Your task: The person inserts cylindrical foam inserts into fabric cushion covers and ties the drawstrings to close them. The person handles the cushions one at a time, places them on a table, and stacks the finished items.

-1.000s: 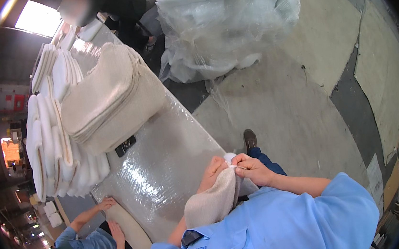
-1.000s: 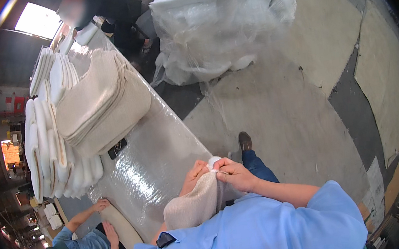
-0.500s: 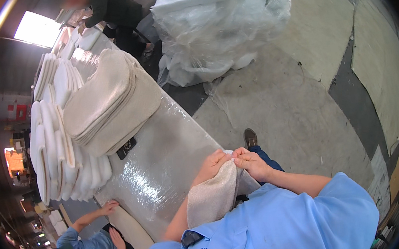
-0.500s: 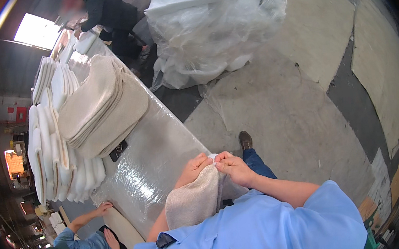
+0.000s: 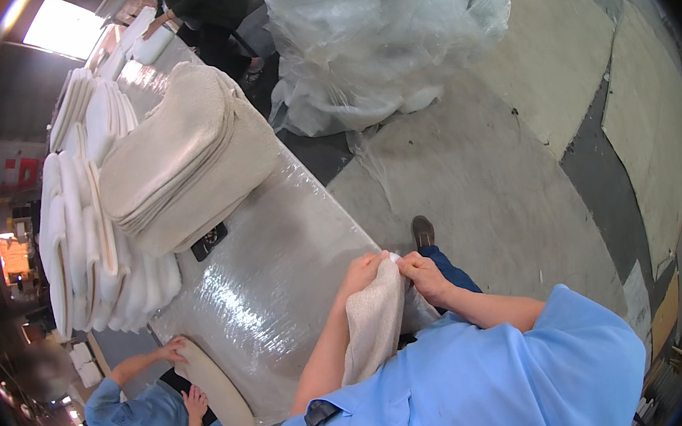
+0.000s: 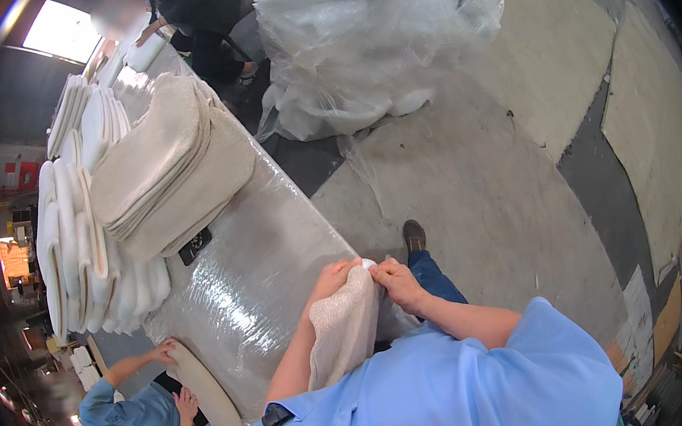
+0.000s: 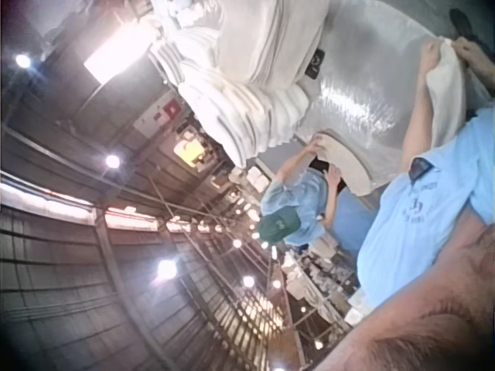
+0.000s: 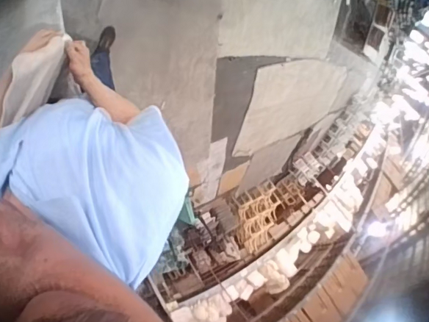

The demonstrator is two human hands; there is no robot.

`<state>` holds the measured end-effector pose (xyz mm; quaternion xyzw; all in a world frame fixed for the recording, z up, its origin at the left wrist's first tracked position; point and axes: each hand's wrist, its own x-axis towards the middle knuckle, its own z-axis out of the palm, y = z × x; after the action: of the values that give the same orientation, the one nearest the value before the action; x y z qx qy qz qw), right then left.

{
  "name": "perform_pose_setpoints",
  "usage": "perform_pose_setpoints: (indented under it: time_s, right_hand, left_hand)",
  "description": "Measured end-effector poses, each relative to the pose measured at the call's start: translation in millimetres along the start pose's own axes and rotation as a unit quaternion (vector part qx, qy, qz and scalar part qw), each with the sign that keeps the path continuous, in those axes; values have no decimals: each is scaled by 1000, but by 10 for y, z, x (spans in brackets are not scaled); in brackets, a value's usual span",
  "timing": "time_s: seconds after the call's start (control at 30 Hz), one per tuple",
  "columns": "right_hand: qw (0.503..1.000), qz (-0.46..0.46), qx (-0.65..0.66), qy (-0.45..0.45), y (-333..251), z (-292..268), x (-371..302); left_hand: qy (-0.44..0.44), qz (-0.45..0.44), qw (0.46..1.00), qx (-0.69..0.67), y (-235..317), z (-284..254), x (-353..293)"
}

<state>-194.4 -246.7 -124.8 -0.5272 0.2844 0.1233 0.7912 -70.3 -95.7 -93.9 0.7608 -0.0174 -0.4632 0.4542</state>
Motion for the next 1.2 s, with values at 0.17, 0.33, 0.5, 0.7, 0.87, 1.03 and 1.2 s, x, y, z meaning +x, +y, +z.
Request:
perform_pose_setpoints:
  time_s: [0.17, 0.33, 0.5, 0.7, 0.87, 1.03, 1.2]
  right_hand:
    - [992, 56, 107, 22, -79, -17, -175]
    - [962, 93, 229, 119, -166, 130, -322]
    - [938, 155, 279, 135, -334, 200, -276]
    - [963, 142, 169, 156, -82, 1, -30]
    - [978, 94, -88, 161, 126, -147, 123]
    - [976, 130, 82, 153, 404, -320, 326]
    - [946, 199, 209, 150, 558, -285, 394]
  left_hand:
    - [8, 52, 997, 49, 48, 52, -66]
    - [21, 113, 985, 126, 281, 287, -239]
    - [29, 184, 973, 134, 211, 443, -132]
    - [27, 162, 977, 136, 202, 562, -86]
    - [26, 141, 984, 106, 98, 565, 29]
    - [26, 85, 995, 37, 52, 609, 133]
    - [24, 28, 997, 75, -40, 557, 241]
